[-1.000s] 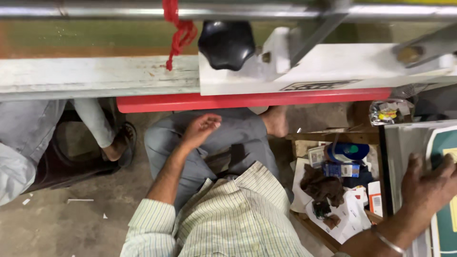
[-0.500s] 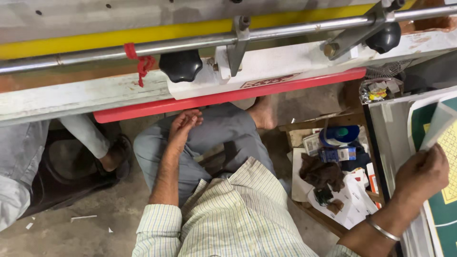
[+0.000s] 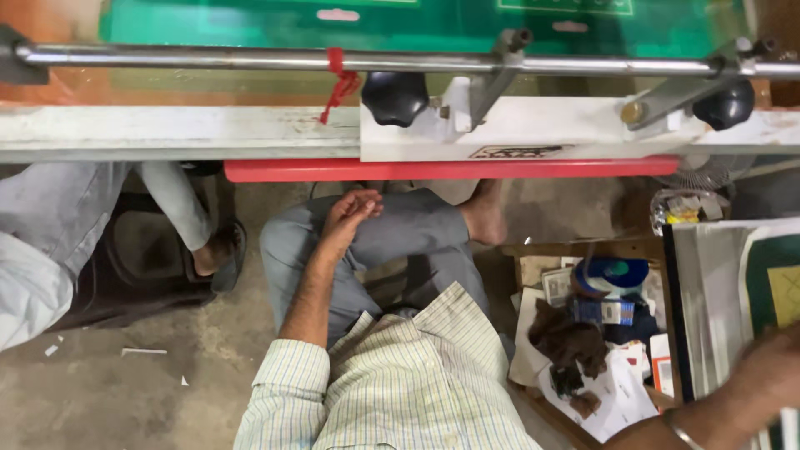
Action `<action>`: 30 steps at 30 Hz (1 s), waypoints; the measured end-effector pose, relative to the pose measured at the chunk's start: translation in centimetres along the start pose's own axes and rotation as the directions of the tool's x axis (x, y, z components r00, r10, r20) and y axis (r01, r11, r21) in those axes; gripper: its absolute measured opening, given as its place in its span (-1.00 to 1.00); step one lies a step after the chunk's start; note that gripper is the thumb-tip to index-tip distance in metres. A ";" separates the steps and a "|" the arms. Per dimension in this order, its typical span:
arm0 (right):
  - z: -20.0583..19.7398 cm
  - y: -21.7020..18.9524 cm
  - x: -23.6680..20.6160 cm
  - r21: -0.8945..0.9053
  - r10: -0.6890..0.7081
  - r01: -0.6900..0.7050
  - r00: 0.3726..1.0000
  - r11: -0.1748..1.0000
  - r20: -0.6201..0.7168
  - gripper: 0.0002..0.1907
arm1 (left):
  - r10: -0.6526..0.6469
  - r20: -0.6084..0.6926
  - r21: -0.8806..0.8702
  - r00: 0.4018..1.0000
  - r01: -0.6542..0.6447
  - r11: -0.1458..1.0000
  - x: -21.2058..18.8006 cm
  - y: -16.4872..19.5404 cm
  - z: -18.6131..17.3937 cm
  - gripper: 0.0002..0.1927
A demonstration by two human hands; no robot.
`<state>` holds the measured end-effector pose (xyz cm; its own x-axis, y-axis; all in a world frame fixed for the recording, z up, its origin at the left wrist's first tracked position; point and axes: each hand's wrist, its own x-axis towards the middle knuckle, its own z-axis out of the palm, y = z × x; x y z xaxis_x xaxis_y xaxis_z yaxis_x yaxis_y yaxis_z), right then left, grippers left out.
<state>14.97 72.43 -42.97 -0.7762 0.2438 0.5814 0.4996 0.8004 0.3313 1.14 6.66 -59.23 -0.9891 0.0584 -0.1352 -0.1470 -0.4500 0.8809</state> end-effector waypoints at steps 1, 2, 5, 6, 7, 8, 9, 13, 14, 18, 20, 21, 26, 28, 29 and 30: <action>0.2 -1.3 0.0 0.076 -0.002 0.008 0.997 0.997 -0.082 -0.85 | 0.003 0.005 -0.002 1.000 -0.003 1.000 0.0 0.0 0.0 -0.70; 0.1 -2.7 -0.2 0.120 0.006 0.013 0.987 0.993 -0.158 -0.83 | 0.004 0.009 -0.001 1.000 -0.004 1.000 0.0 0.0 0.0 -0.71; 0.5 -5.2 -0.6 -0.049 -0.014 0.001 0.963 0.999 -0.270 -0.78 | 0.010 0.029 0.033 1.000 -0.011 0.999 0.2 0.0 -0.1 -0.71; 0.7 -5.8 -0.6 -0.146 -0.030 -0.016 0.951 0.989 -0.309 -0.75 | 0.003 0.024 0.037 1.000 -0.004 0.999 0.2 0.0 -0.1 -0.71; 0.8 -6.1 -0.8 -0.253 -0.080 -0.020 0.922 0.967 -0.379 -0.73 | -0.002 0.017 0.038 1.000 0.001 0.999 0.2 0.0 0.0 -0.72; 1.1 -6.3 -0.8 -0.356 -0.137 -0.036 0.883 0.934 -0.449 -0.71 | -0.002 0.011 0.034 1.000 0.002 0.999 0.3 0.0 -0.1 -0.72; 1.3 -6.4 -0.9 -0.236 -0.074 -0.035 0.897 0.971 -0.435 -0.74 | 0.003 -0.004 0.021 1.000 -0.003 1.000 0.4 -0.1 -0.1 -0.72; 2.6 -6.5 -1.3 -0.132 -0.010 -0.048 0.913 0.990 -0.407 -0.75 | -0.007 -0.019 0.014 1.000 0.007 1.000 0.6 -0.2 -0.2 -0.71; 2.9 -6.4 -1.4 -0.129 -0.003 -0.054 0.914 0.990 -0.406 -0.75 | -0.016 -0.012 0.026 1.000 0.017 1.000 0.6 -0.2 -0.2 -0.71; 3.7 -6.0 -2.1 -0.112 0.006 -0.055 0.918 0.992 -0.397 -0.77 | -0.031 -0.007 0.014 0.999 0.031 0.999 0.8 -0.3 -0.1 -0.70; 3.8 -5.6 -2.3 -0.107 0.009 -0.056 0.919 0.993 -0.394 -0.77 | -0.044 -0.018 0.029 0.999 0.045 0.999 0.9 -0.4 -0.1 -0.71; 3.8 -5.5 -2.4 -0.111 0.006 -0.053 0.922 0.992 -0.387 -0.78 | -0.039 -0.014 0.027 0.999 0.039 0.999 0.9 -0.5 -0.1 -0.71; 3.2 -5.3 -2.9 -0.091 -0.006 -0.028 0.937 0.995 -0.348 -0.78 | -0.026 -0.015 0.024 1.000 0.026 0.999 0.9 -0.7 -0.2 -0.71; 3.0 -5.4 -3.0 -0.047 0.017 -0.034 0.943 0.998 -0.333 -0.75 | -0.025 -0.002 0.014 1.000 0.025 1.000 0.9 -0.7 -0.2 -0.71; 2.8 -5.4 -2.9 -0.030 0.029 -0.041 0.944 0.999 -0.328 -0.73 | -0.024 0.005 0.009 1.000 0.023 1.000 0.9 -0.6 -0.3 -0.71; 2.8 -5.4 -2.8 -0.012 0.042 -0.049 0.945 0.999 -0.323 -0.70 | -0.027 0.000 0.018 1.000 0.027 0.999 0.8 -0.6 -0.3 -0.71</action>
<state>13.38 68.92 -48.49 -0.5884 0.0870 0.8038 0.5413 0.7810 0.3117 0.40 6.76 -60.00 -0.9848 0.0706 -0.1586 -0.1735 -0.4318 0.8851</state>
